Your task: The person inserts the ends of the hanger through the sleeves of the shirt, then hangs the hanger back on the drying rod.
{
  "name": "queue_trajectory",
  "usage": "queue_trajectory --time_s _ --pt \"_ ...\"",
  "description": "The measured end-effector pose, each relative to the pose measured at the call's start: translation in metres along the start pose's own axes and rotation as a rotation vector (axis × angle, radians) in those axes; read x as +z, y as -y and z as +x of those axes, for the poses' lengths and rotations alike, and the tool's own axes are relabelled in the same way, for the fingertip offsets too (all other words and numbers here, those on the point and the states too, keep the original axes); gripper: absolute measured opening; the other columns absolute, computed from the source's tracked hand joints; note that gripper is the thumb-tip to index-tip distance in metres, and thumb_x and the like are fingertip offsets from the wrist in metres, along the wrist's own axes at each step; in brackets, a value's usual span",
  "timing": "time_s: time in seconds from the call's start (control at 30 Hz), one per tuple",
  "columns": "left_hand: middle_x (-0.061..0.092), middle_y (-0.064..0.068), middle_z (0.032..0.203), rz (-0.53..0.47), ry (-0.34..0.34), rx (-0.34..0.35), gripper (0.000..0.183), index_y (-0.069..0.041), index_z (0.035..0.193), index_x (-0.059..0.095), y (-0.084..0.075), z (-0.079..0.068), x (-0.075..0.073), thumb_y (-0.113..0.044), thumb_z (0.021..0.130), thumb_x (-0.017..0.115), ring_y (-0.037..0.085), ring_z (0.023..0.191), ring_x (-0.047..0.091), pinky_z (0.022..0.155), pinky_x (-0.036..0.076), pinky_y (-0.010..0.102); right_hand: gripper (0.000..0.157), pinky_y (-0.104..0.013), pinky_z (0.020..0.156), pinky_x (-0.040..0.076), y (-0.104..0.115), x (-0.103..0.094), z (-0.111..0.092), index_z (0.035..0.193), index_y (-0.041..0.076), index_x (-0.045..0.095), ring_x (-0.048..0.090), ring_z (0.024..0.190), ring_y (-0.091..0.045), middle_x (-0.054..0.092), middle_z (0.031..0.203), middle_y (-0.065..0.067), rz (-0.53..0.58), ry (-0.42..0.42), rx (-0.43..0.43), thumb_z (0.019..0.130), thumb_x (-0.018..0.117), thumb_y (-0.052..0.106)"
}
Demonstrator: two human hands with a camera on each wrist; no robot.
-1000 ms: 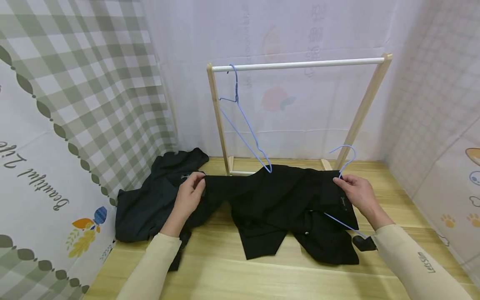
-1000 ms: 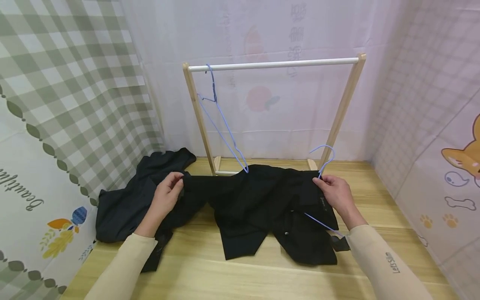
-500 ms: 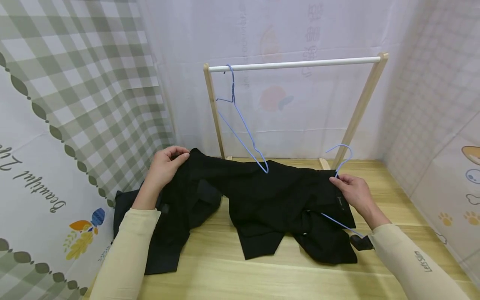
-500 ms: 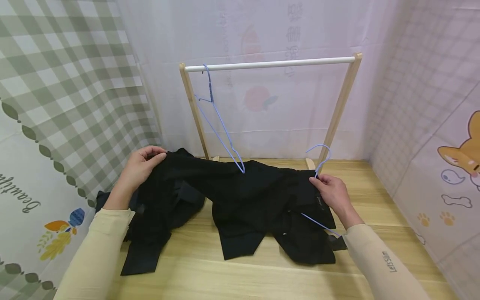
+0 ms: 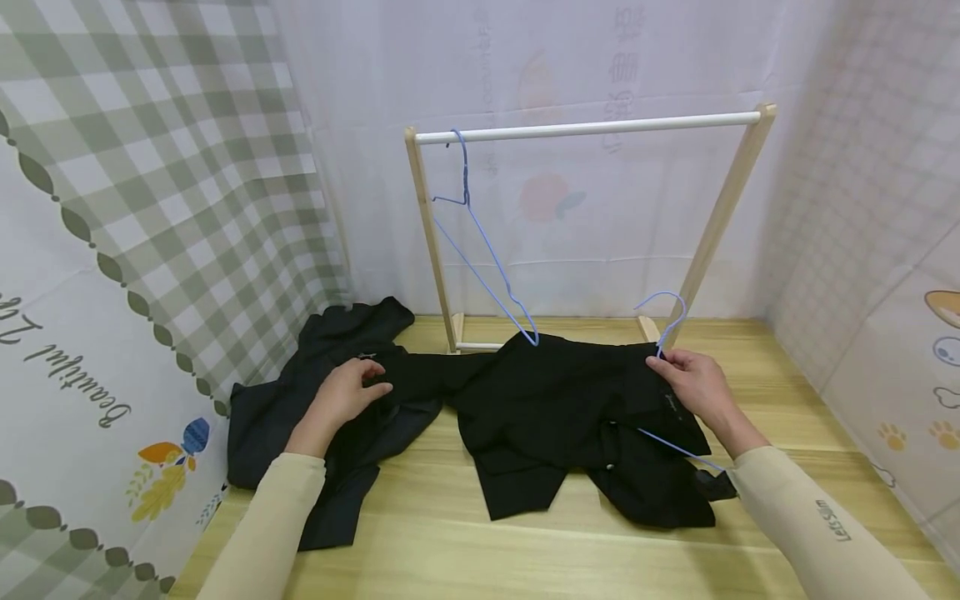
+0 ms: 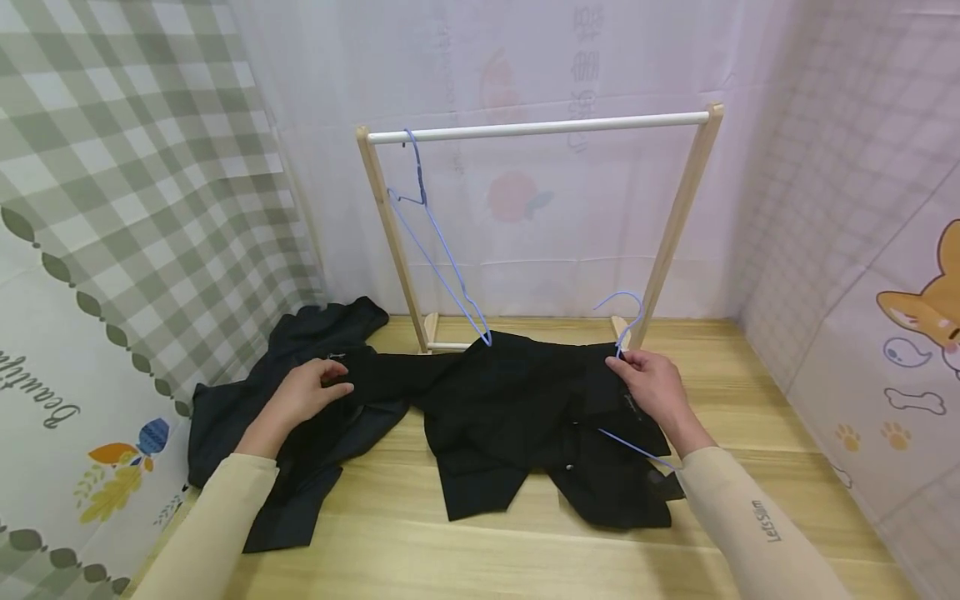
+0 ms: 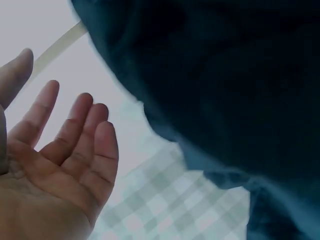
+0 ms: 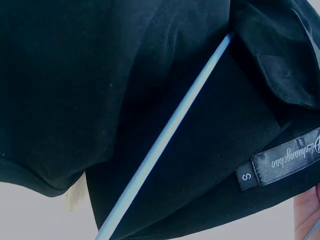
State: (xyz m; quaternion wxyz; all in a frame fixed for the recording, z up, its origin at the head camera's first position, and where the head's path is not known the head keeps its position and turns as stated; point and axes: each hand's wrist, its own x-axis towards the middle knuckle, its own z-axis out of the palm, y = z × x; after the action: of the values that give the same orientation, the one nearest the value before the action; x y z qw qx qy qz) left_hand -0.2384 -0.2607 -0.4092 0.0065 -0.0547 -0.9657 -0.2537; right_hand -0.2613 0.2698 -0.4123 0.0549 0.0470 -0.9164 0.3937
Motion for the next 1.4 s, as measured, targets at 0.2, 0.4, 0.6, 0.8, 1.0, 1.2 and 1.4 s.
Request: queue_trajectory --time_s 0.2,0.4,0.6,0.8,1.0,1.2,1.4 --pt "0.057 0.024 0.124 0.183 0.056 -0.036 0.046 0.001 0.132 0.059 0.007 0.001 0.024 -0.023 0.094 0.07 0.042 0.114 0.054 0.093 0.045 0.055 0.047 -0.035 0.072 0.044 -0.003 0.0 -0.001 0.103 -0.003 0.069 0.054 0.082 -0.024 0.067 0.091 -0.012 -0.017 0.005 -0.013 0.103 0.053 0.041" --pt "0.06 0.017 0.105 0.244 0.014 0.013 0.024 -0.002 0.114 0.071 0.012 0.003 0.033 -0.015 0.093 0.07 0.04 0.101 0.057 0.085 0.048 0.054 0.047 -0.034 0.07 0.042 -0.003 0.0 -0.002 0.101 -0.002 0.068 0.051 0.08 -0.024 0.064 0.086 -0.009 -0.008 0.007 -0.005 0.102 0.054 0.042" --pt "0.062 0.018 0.109 -0.127 -0.042 -0.075 0.025 0.003 0.12 0.062 0.014 0.002 0.016 -0.013 0.102 0.055 0.032 0.093 0.058 0.08 0.047 0.046 0.047 -0.035 0.071 0.041 -0.001 0.001 -0.004 0.102 -0.002 0.068 0.051 0.082 -0.026 0.063 0.086 -0.01 -0.001 0.011 0.004 0.102 0.054 0.043" --pt "0.052 0.027 0.131 -0.426 -0.096 -0.229 0.038 0.006 0.136 0.049 0.029 -0.008 -0.02 -0.018 0.107 0.044 0.04 0.116 0.049 0.095 0.042 0.051 0.048 -0.035 0.071 0.041 -0.001 0.001 -0.002 0.103 -0.003 0.068 0.051 0.082 -0.026 0.063 0.087 -0.01 0.013 0.011 0.009 0.102 0.054 0.043" --pt "0.049 0.033 0.131 -0.146 -0.108 -0.336 0.038 0.008 0.132 0.052 0.058 -0.022 -0.043 -0.015 0.106 0.037 0.047 0.111 0.051 0.089 0.043 0.057 0.04 -0.031 0.067 0.04 0.003 0.006 -0.002 0.097 -0.002 0.067 0.049 0.076 -0.022 0.059 0.079 -0.007 0.035 0.02 -0.046 0.102 0.057 0.037" --pt "0.054 0.036 0.117 0.185 -0.033 -0.417 0.034 0.009 0.128 0.054 0.072 -0.027 -0.038 -0.005 0.099 0.044 0.049 0.09 0.056 0.074 0.046 0.059 0.032 -0.029 0.065 0.041 0.018 0.021 -0.002 0.096 0.001 0.07 0.05 0.072 -0.018 0.061 0.076 -0.005 0.054 0.045 -0.14 0.099 0.063 0.031" --pt "0.05 0.039 0.117 0.288 -0.191 -0.267 0.036 0.012 0.127 0.053 0.041 -0.014 -0.021 -0.005 0.095 0.049 0.058 0.105 0.048 0.089 0.036 0.07 0.031 -0.029 0.056 0.039 0.028 0.028 -0.004 0.094 0.004 0.07 0.048 0.06 -0.017 0.053 0.067 -0.003 0.081 0.045 -0.152 0.098 0.064 0.034"
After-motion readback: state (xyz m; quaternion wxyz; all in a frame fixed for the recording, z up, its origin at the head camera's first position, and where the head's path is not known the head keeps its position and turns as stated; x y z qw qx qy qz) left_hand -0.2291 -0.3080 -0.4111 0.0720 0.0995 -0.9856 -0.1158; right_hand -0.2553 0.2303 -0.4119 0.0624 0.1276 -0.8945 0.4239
